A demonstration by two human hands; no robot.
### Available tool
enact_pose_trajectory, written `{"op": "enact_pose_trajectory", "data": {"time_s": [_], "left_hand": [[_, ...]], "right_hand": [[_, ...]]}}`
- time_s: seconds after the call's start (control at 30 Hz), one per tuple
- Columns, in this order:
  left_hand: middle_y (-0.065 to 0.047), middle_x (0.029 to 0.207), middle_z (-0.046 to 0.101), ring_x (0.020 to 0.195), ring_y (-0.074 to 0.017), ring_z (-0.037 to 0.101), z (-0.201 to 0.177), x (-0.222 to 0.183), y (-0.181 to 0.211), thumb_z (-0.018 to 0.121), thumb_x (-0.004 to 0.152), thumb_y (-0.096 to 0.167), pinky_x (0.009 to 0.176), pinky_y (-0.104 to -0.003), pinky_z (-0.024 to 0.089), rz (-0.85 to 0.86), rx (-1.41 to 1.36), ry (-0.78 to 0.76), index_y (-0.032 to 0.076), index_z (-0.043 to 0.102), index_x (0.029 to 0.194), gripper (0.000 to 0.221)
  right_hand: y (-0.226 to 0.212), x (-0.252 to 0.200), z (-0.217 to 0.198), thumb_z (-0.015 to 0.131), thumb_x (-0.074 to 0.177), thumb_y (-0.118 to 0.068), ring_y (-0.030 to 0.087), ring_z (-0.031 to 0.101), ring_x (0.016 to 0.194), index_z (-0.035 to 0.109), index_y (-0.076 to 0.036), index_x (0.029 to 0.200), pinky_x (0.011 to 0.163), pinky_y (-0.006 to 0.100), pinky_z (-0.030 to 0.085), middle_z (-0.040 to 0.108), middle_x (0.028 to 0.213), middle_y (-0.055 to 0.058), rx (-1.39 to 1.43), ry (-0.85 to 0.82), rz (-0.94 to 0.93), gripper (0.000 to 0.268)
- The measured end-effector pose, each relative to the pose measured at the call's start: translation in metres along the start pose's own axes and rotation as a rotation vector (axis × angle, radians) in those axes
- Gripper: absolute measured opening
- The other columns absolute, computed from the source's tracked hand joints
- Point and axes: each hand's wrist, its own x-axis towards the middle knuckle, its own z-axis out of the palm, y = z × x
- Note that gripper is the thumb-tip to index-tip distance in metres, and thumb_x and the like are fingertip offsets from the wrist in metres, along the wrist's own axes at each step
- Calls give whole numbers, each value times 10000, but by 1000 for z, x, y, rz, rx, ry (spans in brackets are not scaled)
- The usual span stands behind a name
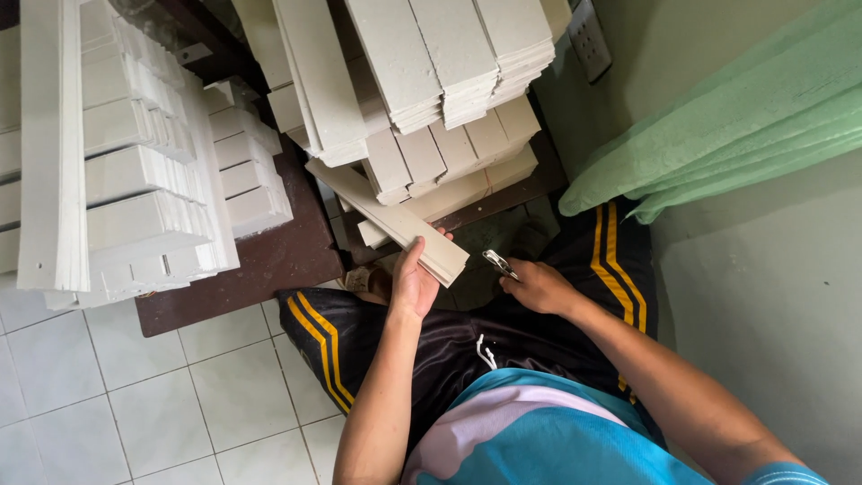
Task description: Stapling together stacks of thin cardboard pieces using a manual stapler while sitting on the floor.
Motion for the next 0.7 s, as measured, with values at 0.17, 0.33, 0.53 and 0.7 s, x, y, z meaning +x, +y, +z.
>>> {"op": "enact_pose_trajectory", "data": {"time_s": [0.17, 0.33, 0.53, 0.7], "left_hand": [[-271, 1432, 544, 1343, -416, 528, 14, -3, -2, 674, 973, 177, 1135, -599, 393, 67, 71, 122, 41, 506, 1413, 491], [-275, 1357, 595, 1293, -419, 570, 25, -7, -1, 717, 953, 170, 1116, -599, 423, 97, 107, 207, 44, 528, 1372, 477], [-283, 1455, 507, 1382, -417, 459, 26, -6, -5, 774, 920, 170, 1160, -607, 358, 139, 156, 327, 29, 501, 1415, 583], [-269, 1432, 538, 1372, -388, 478, 38, -11, -4, 803, 900, 178, 1154, -594, 374, 157, 177, 377, 34, 519, 1401, 593]], "right_hand": [[-13, 6, -1, 622, 946, -352, 352, 747, 942, 703, -81, 1054, 797, 469, 583, 792, 917, 135, -82, -13, 5, 303], [-30, 7, -2, 584, 970, -337, 365, 724, 874, 686, -32, 1048, 760, 479, 576, 765, 894, 198, -82, -15, -45, 331], [-38, 5, 0, 577, 972, -320, 318, 698, 744, 661, -5, 923, 650, 442, 558, 740, 786, 201, -27, -13, -104, 330], [-47, 4, 0, 575, 977, -310, 348, 680, 703, 640, 24, 906, 607, 456, 538, 721, 763, 238, -27, -13, -128, 347]]}}
